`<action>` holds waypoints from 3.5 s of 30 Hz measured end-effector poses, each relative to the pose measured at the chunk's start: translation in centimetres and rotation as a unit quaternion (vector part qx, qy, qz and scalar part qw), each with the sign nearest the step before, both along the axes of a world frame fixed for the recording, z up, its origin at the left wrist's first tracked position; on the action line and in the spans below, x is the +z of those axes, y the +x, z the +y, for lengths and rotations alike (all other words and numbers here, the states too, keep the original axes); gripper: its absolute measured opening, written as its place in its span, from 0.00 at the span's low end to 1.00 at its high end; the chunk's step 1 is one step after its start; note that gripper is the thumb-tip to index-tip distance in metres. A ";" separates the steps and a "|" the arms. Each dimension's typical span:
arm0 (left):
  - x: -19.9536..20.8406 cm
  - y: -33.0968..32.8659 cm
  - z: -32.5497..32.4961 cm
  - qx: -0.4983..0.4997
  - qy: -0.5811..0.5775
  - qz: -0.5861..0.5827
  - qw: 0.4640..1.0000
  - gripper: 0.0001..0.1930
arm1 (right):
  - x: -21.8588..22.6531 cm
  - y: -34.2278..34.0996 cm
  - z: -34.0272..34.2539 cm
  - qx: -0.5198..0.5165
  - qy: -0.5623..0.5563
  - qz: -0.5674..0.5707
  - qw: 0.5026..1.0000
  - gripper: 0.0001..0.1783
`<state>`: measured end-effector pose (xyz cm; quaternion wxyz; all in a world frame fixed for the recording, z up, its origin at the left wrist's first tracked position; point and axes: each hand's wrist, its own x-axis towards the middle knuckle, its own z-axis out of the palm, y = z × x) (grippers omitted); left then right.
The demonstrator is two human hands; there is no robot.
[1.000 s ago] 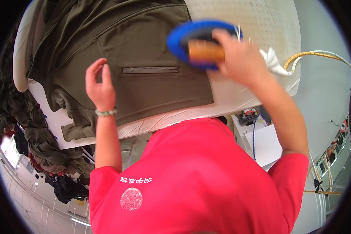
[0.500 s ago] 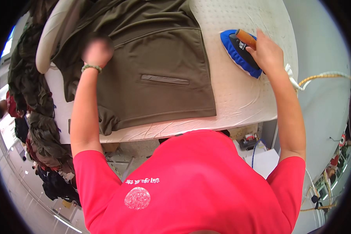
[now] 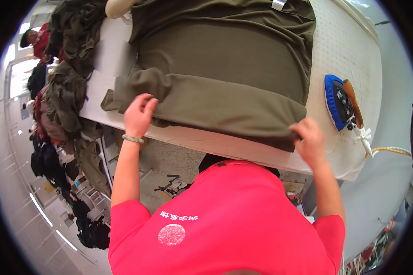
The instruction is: Ironing and folding olive green trousers on a workbench.
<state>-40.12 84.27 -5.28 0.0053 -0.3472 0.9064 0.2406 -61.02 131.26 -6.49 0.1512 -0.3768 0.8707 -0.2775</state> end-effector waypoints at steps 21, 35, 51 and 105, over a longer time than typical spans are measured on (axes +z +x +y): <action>-4.5 11.7 -8.0 0.366 0.550 0.116 0.742 0.19 | -8.3 11.8 -0.2 -0.530 -0.178 -0.247 0.792 0.11; -5.9 -0.7 -17.2 0.130 0.412 0.169 0.886 0.19 | -4.2 -3.6 0.2 -0.387 -0.205 -0.225 0.871 0.20; -9.5 8.1 -12.1 0.228 0.328 0.151 0.904 0.12 | -7.5 -0.3 1.8 -0.372 -0.227 -0.262 0.861 0.13; -9.3 -3.2 12.9 -0.250 -0.167 0.149 0.942 0.31 | 0.4 -2.5 11.1 -0.233 0.311 -0.017 0.921 0.30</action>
